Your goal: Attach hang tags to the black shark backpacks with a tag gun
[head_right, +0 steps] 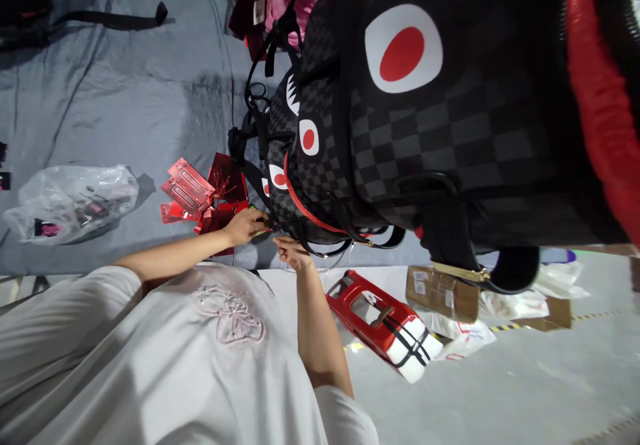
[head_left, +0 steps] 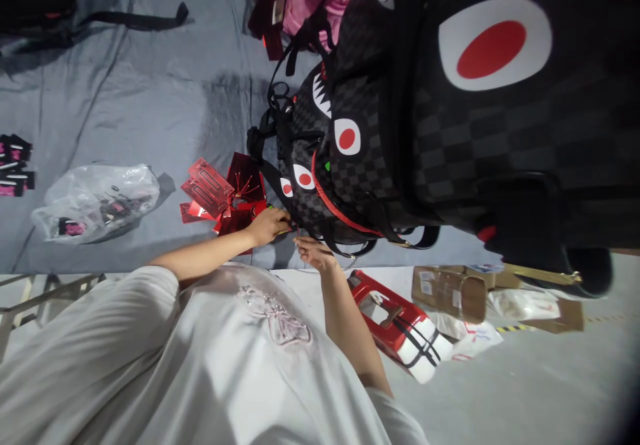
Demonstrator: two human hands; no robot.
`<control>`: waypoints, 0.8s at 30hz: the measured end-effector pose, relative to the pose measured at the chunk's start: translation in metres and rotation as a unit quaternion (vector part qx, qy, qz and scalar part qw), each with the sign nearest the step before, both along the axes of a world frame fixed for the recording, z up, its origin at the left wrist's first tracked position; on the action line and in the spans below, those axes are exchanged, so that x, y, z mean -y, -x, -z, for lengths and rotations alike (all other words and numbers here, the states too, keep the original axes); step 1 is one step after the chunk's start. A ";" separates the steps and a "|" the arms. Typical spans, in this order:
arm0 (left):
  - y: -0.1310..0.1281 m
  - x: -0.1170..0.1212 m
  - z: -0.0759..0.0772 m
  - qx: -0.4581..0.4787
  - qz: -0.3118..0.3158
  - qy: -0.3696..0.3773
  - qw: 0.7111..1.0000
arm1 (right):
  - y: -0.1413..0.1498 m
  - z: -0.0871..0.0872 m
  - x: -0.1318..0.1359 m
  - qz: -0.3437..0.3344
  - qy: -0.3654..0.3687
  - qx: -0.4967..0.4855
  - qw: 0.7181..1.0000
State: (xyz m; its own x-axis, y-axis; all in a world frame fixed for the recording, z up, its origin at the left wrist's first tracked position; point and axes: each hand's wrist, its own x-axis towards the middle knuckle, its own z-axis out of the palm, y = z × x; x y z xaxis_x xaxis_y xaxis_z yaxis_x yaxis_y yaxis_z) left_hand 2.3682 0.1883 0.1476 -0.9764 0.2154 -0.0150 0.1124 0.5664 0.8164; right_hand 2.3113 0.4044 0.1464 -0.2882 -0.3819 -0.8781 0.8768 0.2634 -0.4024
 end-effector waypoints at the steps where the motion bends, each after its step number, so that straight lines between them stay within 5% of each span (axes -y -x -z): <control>1: 0.001 -0.003 -0.003 -0.004 0.019 0.005 1.000 | 0.000 -0.001 0.001 0.004 0.007 0.001 1.000; 7: 0.005 -0.019 -0.011 0.038 0.079 0.006 0.996 | -0.006 -0.004 0.010 0.084 0.028 -0.031 0.996; 14: 0.005 -0.027 -0.002 0.195 -0.047 -0.005 0.980 | -0.023 0.005 0.025 0.158 -0.006 -0.096 0.983; 24: 0.003 -0.034 -0.003 0.265 -0.094 -0.035 0.959 | -0.031 0.012 0.043 0.177 -0.077 -0.176 0.965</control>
State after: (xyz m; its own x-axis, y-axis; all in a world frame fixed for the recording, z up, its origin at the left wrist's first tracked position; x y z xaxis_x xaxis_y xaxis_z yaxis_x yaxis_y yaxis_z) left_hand 2.3653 0.2221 0.1505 -0.8576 0.0541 -0.5115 -0.4277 0.4776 0.7675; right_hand 2.3421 0.3617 0.1348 -0.6681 -0.0767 -0.7401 0.7385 0.0523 -0.6722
